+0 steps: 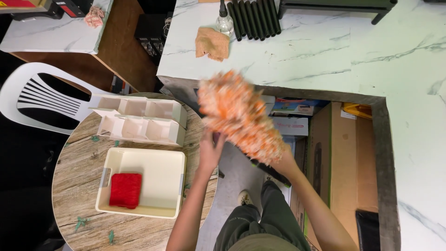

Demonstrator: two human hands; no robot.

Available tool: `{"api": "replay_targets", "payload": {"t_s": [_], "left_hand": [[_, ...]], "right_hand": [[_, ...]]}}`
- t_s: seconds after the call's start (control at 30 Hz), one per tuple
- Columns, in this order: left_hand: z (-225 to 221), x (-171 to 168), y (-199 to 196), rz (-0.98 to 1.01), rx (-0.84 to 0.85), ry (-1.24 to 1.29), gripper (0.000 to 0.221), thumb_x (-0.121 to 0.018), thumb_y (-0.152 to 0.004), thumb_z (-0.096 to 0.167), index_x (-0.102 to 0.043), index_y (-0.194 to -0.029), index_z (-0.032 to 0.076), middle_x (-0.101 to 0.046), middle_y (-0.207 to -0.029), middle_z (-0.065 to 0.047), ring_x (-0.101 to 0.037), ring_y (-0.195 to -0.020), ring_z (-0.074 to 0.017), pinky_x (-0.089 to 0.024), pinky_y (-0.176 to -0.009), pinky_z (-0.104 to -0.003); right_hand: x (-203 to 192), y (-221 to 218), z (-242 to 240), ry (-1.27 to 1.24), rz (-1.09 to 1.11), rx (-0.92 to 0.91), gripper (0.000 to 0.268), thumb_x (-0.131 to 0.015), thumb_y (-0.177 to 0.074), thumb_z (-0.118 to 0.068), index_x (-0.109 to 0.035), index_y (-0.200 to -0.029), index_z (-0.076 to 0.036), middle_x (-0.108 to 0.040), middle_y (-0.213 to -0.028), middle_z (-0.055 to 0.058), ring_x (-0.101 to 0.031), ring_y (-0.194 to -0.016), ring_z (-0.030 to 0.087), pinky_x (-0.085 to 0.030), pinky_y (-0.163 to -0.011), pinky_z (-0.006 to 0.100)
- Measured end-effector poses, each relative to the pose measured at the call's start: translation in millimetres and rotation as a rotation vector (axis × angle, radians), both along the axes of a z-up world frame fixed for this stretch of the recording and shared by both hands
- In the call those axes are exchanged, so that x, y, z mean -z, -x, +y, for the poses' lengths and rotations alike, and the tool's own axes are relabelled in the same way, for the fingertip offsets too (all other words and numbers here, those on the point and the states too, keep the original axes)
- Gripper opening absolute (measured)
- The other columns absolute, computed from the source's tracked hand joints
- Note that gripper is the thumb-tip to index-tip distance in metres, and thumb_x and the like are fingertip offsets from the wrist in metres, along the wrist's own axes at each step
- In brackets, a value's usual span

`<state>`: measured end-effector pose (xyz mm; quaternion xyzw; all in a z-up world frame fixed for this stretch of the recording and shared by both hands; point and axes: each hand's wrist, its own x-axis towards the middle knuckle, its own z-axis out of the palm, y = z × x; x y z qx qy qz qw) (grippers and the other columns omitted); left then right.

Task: The recorder uses a duster and a cloth with spray cleaner to clean the black shelves of a modular plastic organizer.

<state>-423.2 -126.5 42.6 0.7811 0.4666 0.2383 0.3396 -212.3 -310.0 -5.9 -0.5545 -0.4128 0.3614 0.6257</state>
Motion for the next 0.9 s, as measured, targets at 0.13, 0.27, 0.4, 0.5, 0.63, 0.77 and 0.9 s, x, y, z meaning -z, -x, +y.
{"api": "replay_targets", "payload": {"t_s": [0.13,0.27,0.4,0.5,0.63,0.77,0.9], "left_hand": [[11.2,103.3,22.1,-1.207,0.007,1.338,0.056,-0.082,-0.087,0.027,-0.058,-0.134,0.008,-0.075,-0.115,-0.007,-0.074,-0.103,-0.0237,-0.059,-0.092,-0.038],[-0.3,107.3,-4.8,-0.827,-0.006,1.212,0.056,-0.069,-0.093,0.025,-0.05,-0.14,0.002,-0.069,-0.104,-0.006,-0.068,-0.083,-0.0199,-0.057,-0.073,-0.038],[-12.9,169.1,3.1,-0.577,-0.039,0.98,0.058,-0.062,-0.101,0.025,-0.049,-0.149,-0.004,-0.059,-0.108,-0.013,-0.056,-0.083,-0.0238,-0.042,-0.065,-0.042],[-20.1,124.7,11.4,-0.532,-0.04,0.813,0.055,-0.058,-0.102,0.028,-0.049,-0.148,-0.002,-0.057,-0.123,-0.014,-0.053,-0.104,-0.0249,-0.039,-0.084,-0.039],[-14.4,90.7,34.7,-0.47,-0.048,0.554,0.051,-0.052,-0.104,0.032,-0.049,-0.145,0.001,-0.055,-0.145,-0.015,-0.049,-0.136,-0.0263,-0.035,-0.113,-0.035],[-9.0,76.2,46.0,-0.449,-0.178,0.364,0.044,-0.048,-0.111,0.032,-0.05,-0.139,-0.001,-0.06,-0.133,-0.017,-0.055,-0.122,-0.024,-0.041,-0.105,-0.034],[-15.4,41.8,46.1,-0.453,-0.051,0.182,0.036,-0.046,-0.11,0.028,-0.058,-0.128,-0.001,-0.069,-0.11,-0.013,-0.062,-0.101,-0.0197,-0.048,-0.095,-0.033]], "right_hand": [[-31.2,28.7,-0.7,-0.116,-0.239,0.012,0.06,-0.092,-0.073,-0.018,-0.064,-0.124,-0.003,-0.074,-0.114,0.007,-0.071,-0.101,0.02,-0.056,-0.088,0.034],[-13.8,39.0,-15.0,0.035,-0.807,-0.065,0.055,-0.089,-0.067,-0.024,-0.062,-0.111,-0.005,-0.067,-0.108,0.015,-0.065,-0.104,0.037,-0.051,-0.088,0.039],[-21.0,41.1,-31.7,0.275,-0.95,-0.326,0.035,-0.076,-0.082,-0.018,-0.059,-0.111,-0.009,-0.067,-0.103,0.012,-0.069,-0.107,0.034,-0.052,-0.088,0.039],[-55.4,36.0,-37.9,0.31,-0.574,-0.199,0.054,-0.077,-0.077,-0.017,-0.058,-0.126,-0.004,-0.072,-0.109,0.02,-0.07,-0.104,0.04,-0.056,-0.08,0.042],[-50.5,22.4,-50.0,0.723,-0.055,0.101,0.055,-0.065,-0.089,-0.02,-0.041,-0.137,-0.008,-0.073,-0.105,0.019,-0.076,-0.094,0.033,-0.06,-0.074,0.045],[-33.5,29.2,-66.0,0.522,-0.306,0.186,0.055,-0.064,-0.094,-0.024,-0.047,-0.144,-0.005,-0.071,-0.099,0.026,-0.071,-0.085,0.031,-0.056,-0.074,0.041],[-40.5,42.8,-64.7,0.129,-0.394,-0.008,0.044,-0.058,-0.1,-0.018,-0.054,-0.14,0.0,-0.073,-0.1,0.023,-0.072,-0.077,0.03,-0.057,-0.074,0.041]]}}
